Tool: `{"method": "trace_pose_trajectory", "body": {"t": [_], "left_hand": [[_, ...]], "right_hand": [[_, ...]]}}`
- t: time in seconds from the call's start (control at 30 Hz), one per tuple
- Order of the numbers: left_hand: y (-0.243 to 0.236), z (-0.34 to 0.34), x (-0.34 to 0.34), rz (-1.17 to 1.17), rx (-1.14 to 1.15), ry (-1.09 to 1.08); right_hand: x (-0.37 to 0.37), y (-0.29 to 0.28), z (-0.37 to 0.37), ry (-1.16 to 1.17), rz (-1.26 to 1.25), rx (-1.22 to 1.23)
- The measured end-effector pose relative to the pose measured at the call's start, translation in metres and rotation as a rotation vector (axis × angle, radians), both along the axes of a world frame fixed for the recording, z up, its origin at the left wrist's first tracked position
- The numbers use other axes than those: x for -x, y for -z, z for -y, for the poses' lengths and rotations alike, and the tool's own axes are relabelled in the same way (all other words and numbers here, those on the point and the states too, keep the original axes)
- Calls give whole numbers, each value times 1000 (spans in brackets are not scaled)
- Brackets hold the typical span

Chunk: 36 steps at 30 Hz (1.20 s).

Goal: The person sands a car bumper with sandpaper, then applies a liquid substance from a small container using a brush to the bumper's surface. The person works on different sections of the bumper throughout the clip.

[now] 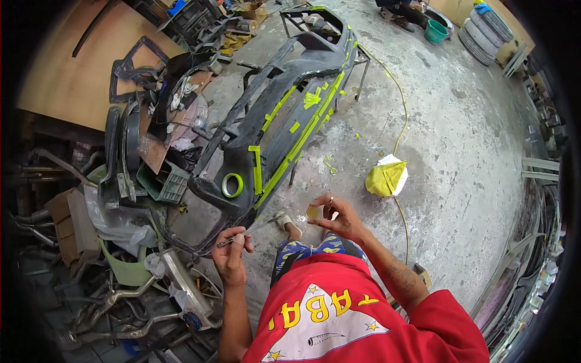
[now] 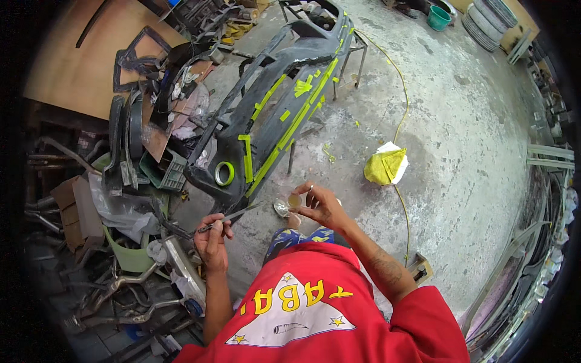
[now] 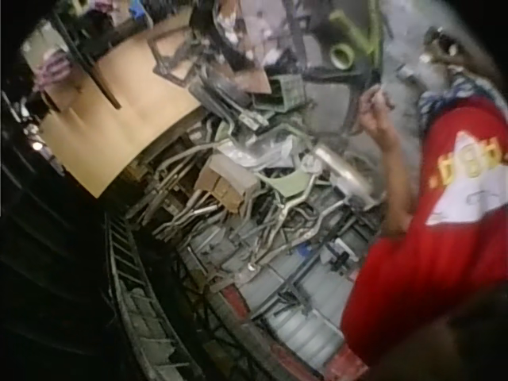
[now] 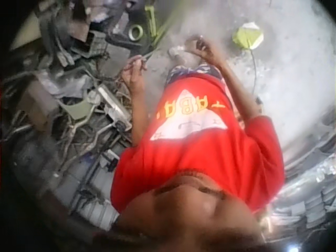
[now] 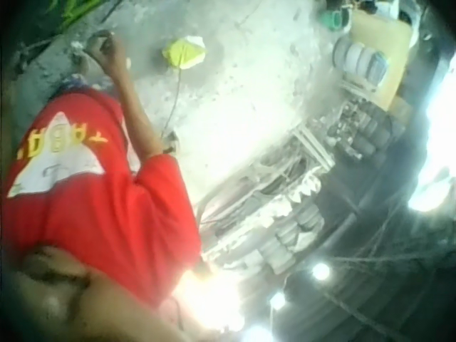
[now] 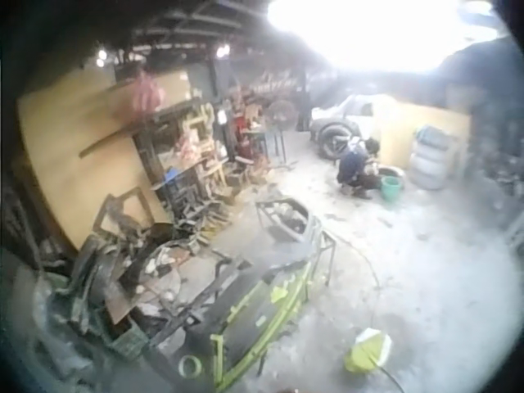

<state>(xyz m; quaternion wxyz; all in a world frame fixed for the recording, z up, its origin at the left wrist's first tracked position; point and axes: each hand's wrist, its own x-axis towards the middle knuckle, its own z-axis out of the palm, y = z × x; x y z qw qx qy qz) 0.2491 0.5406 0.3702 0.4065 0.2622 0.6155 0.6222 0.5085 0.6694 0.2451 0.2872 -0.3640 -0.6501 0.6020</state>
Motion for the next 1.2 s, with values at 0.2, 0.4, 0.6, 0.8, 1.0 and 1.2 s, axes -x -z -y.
{"method": "trace_pose_trajectory", "body": {"t": [0.2, 0.4, 0.6, 0.8, 1.0, 1.2], "left_hand": [[-3, -23, -24, -28, 36, 124], [-10, -41, -42, -265, 65, 303], [-13, -51, -50, -622, -41, 453], [4, -47, -48, -502, 14, 424], [8, -47, -47, -436, 20, 392], [17, -49, -48, -297, 53, 278]], "right_hand": [[-12, -11, -5, 38, -96, 54], [-19, -15, -4, 34, -118, 3], [-20, -16, -3, -27, -72, -147], [-18, -13, 0, -23, -27, -146], [-19, -17, -12, -64, 24, -186], [-14, -18, -29, -100, 26, -159]]}}
